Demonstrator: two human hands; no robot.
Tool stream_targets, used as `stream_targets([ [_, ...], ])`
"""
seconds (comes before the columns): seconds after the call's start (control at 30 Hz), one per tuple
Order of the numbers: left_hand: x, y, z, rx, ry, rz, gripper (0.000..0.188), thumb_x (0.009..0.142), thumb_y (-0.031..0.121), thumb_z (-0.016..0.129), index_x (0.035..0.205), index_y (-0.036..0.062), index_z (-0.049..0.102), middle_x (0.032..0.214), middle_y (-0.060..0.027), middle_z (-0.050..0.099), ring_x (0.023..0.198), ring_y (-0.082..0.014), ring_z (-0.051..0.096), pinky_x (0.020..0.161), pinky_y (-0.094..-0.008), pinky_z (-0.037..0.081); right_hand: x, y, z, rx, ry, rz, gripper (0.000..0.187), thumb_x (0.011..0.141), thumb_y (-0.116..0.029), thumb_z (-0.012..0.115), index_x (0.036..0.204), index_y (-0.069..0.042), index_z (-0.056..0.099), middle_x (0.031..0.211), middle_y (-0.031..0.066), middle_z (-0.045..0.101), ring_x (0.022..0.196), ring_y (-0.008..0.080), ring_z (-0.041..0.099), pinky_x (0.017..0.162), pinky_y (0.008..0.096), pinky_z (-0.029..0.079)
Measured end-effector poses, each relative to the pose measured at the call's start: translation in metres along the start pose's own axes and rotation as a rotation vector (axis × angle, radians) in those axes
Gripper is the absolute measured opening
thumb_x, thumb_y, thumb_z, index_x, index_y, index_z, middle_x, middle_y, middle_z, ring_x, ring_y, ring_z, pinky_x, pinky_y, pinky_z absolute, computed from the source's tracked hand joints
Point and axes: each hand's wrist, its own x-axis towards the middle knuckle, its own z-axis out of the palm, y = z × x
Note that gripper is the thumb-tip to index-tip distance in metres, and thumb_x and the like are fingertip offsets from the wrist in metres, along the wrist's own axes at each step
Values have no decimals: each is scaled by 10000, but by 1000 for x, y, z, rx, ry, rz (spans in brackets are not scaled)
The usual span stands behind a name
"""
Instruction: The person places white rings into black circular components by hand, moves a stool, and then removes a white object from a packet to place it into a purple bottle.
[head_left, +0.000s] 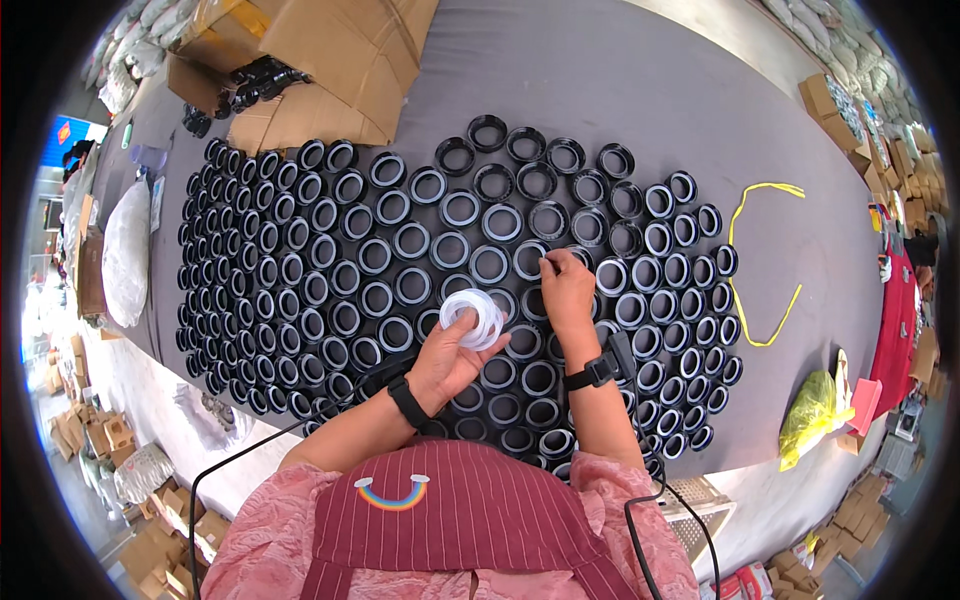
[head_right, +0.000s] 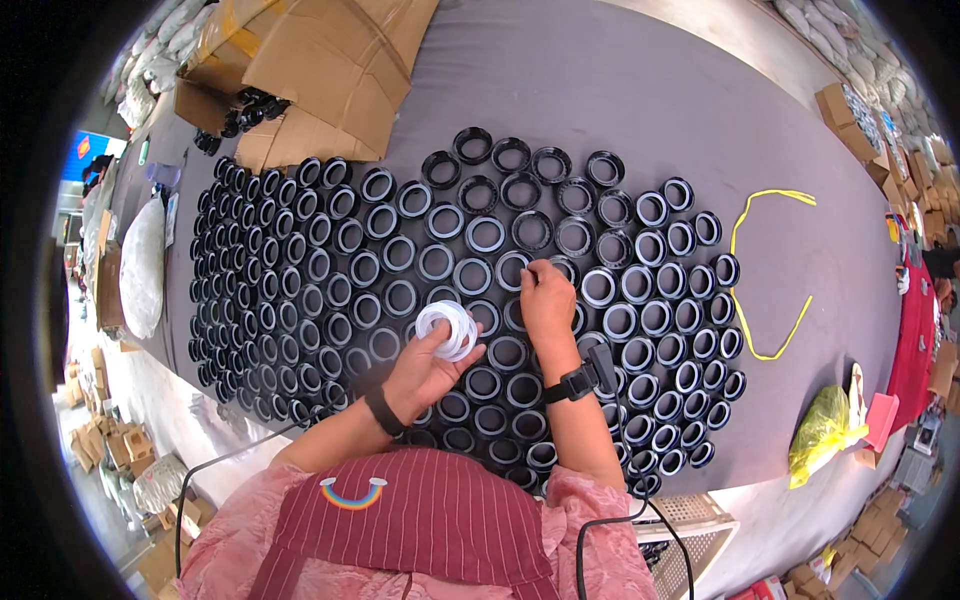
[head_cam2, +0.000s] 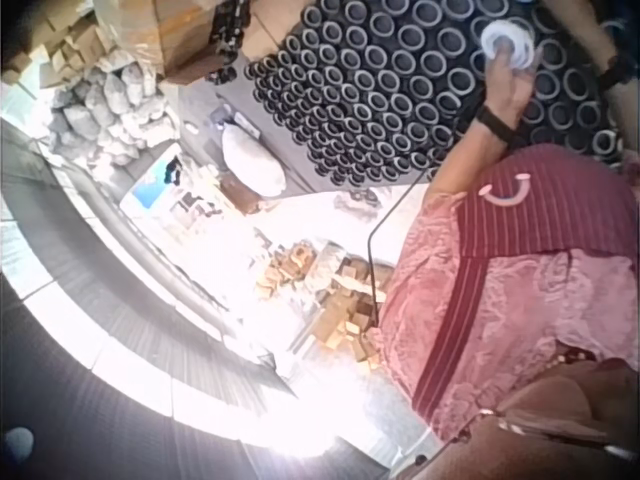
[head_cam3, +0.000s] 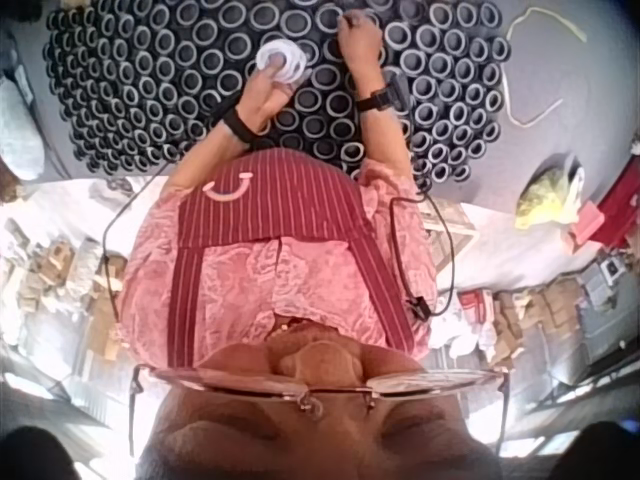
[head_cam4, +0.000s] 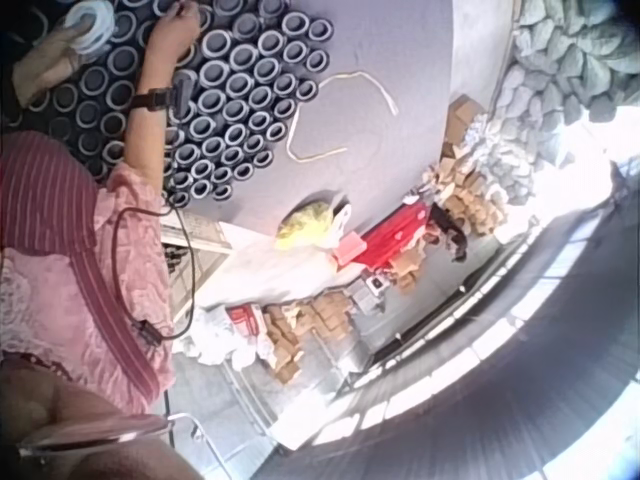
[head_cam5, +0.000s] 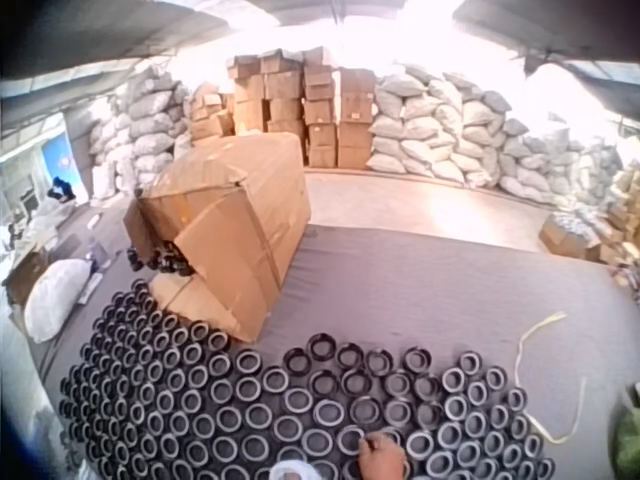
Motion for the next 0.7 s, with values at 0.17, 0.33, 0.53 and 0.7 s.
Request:
stream_targets([
  [0.17,4,-1,4,-6,-60,8,316,932,197,512,1205,39,486,1200,-106,553,1144,-259,529,972,-469,447,-17,-13,-13,-120,72,-156,172,825,-146,621,936,-17,645,778,128,664,707,266,640,672,336,495],
  [0.33,11,-6,7,-70,-59,29,336,939,201,495,1228,34,465,1218,-103,540,1151,-237,518,998,-447,425,-50,-41,-32,811,-559,430,141,834,-113,651,920,-1,661,698,-19,599,554,40,495,498,179,381],
  [0.53,12,-11,6,-81,-90,-44,341,933,203,504,1228,38,460,1214,-98,540,1125,-244,528,992,-433,433,-59,-32,-36,902,-522,534,191,817,-99,656,967,18,650,736,5,626,560,37,509,487,161,383],
  [0.7,15,-15,2,-32,-78,-24,346,926,214,514,1220,40,462,1201,-106,543,1105,-259,542,962,-452,458,-61,-33,-42,897,-556,551,173,813,-81,657,958,13,644,699,4,616,532,46,508,468,172,392],
])
